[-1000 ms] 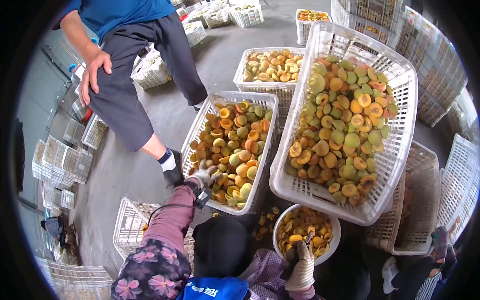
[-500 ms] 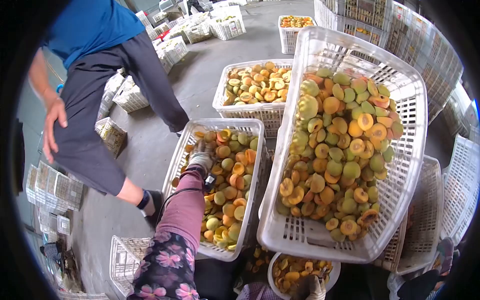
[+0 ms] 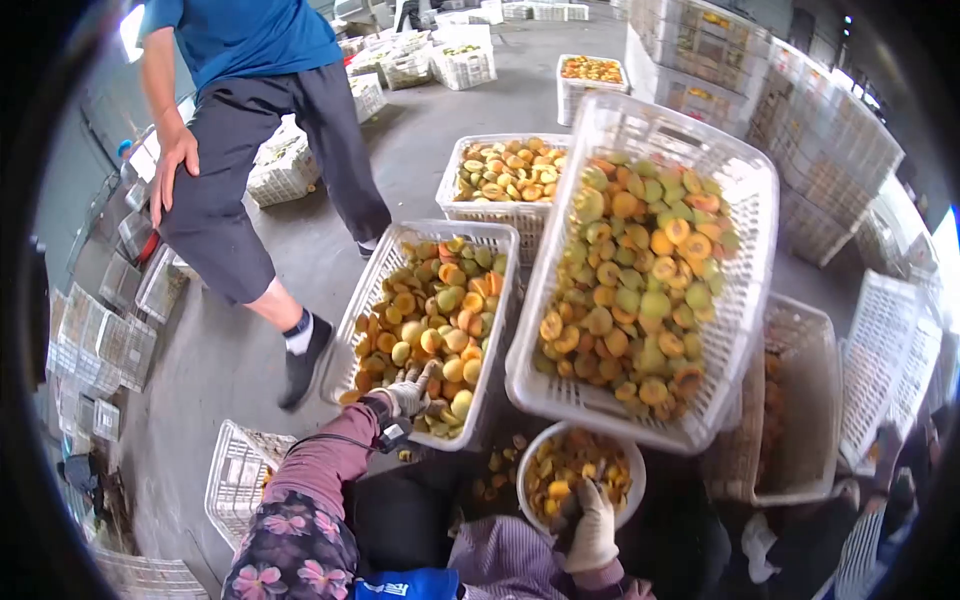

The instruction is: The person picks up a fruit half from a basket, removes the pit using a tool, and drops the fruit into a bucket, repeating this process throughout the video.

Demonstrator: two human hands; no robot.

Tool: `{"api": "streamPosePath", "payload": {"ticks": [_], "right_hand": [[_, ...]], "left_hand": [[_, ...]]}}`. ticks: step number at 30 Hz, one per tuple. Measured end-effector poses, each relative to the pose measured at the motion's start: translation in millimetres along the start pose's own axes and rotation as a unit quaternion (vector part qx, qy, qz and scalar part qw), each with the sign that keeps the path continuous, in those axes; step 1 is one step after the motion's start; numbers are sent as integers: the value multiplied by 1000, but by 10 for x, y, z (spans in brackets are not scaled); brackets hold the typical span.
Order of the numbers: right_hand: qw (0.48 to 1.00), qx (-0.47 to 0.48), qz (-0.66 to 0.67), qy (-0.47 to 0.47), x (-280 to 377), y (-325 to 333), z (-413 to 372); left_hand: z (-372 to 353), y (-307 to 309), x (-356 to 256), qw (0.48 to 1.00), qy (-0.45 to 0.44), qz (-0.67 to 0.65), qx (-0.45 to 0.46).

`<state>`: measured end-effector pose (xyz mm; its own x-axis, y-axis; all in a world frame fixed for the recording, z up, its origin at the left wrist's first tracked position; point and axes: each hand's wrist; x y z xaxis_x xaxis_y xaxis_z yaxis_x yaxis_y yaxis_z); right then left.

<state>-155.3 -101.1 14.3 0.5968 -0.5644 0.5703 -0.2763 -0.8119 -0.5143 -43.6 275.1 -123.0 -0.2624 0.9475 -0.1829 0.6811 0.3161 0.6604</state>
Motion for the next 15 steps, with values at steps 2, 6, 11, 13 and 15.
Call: {"api": "streamPosePath", "payload": {"ticks": [2, 6, 11, 13, 15], "right_hand": [[999, -9, -34, 1, -103, 56, -136], [991, -25, -76, 106, -157, 492, -114], [991, -9, -37, 125, -127, 779, -186], [992, -8, -38, 117, -164, 745, -214], [995, -22, -40, 92, -190, 728, -190]], "left_hand": [[-508, 215, -234, 991, -19, 125, 54], [153, 57, 541, 984, -149, 93, 28], [-1138, -103, 247, 975, -113, 126, -144], [-1140, -155, 152, 963, -86, 218, -133], [-1111, -146, 39, 949, -75, 292, -89]]}}
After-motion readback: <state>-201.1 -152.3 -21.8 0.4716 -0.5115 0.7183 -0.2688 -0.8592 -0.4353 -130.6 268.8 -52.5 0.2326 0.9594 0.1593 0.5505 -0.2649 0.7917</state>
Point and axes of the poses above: each hand's wrist, its own z-axis towards the middle knuckle, its own y-axis out of the back of the hand, x = y × z, and after that the axes turned 6 degrees about x, right-handed
